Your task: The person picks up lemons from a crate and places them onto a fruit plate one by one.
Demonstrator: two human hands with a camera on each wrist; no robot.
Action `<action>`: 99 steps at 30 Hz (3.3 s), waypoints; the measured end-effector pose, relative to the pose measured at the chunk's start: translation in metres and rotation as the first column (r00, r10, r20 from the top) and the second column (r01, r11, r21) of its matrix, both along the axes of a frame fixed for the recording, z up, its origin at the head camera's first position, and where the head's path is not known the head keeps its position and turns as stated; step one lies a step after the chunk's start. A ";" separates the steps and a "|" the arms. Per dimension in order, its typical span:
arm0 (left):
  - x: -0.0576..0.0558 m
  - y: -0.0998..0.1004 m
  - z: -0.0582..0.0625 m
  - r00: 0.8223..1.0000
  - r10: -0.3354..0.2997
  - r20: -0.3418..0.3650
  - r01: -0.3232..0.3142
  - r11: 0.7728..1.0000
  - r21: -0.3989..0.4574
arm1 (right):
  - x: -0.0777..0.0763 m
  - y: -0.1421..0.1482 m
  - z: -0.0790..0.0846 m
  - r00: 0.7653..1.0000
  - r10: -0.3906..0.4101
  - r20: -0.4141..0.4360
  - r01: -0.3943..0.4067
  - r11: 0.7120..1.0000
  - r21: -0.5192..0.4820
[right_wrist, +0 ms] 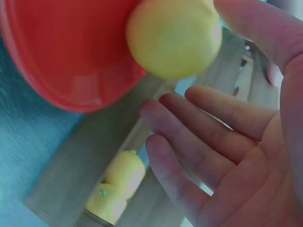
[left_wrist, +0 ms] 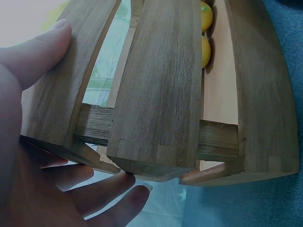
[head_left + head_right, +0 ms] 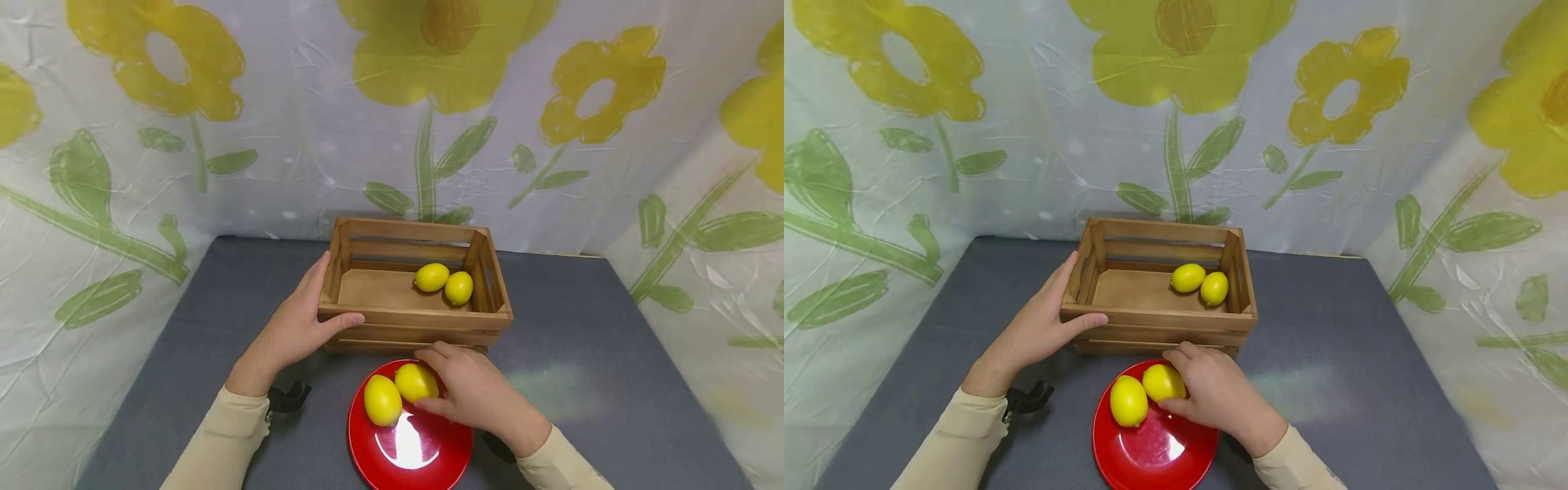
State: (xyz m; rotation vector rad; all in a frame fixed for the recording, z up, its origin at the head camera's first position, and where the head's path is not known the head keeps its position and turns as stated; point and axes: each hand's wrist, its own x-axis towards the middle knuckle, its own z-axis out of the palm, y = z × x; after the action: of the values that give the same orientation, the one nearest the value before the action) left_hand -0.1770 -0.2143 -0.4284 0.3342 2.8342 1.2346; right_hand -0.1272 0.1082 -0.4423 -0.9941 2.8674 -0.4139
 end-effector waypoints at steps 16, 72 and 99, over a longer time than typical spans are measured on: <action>-0.003 -0.002 -0.002 1.000 -0.009 -0.001 0.009 1.000 -0.005 | -0.018 0.005 0.075 0.983 0.128 -0.129 -0.133 0.991 -0.029; 0.002 -0.005 -0.002 0.998 -0.027 -0.056 0.030 0.999 0.046 | -0.201 -0.039 0.089 0.983 0.111 0.144 -0.150 0.942 0.299; 0.003 -0.006 -0.001 0.998 -0.032 -0.054 0.035 0.998 0.049 | -0.206 -0.047 0.064 0.979 0.084 0.184 -0.159 0.882 0.444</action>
State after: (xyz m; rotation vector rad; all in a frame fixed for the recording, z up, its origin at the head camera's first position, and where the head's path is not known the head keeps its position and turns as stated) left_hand -0.1743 -0.2204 -0.4291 0.4203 2.8330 1.3116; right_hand -0.3334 0.0616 -0.3785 -0.9861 2.5537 0.1846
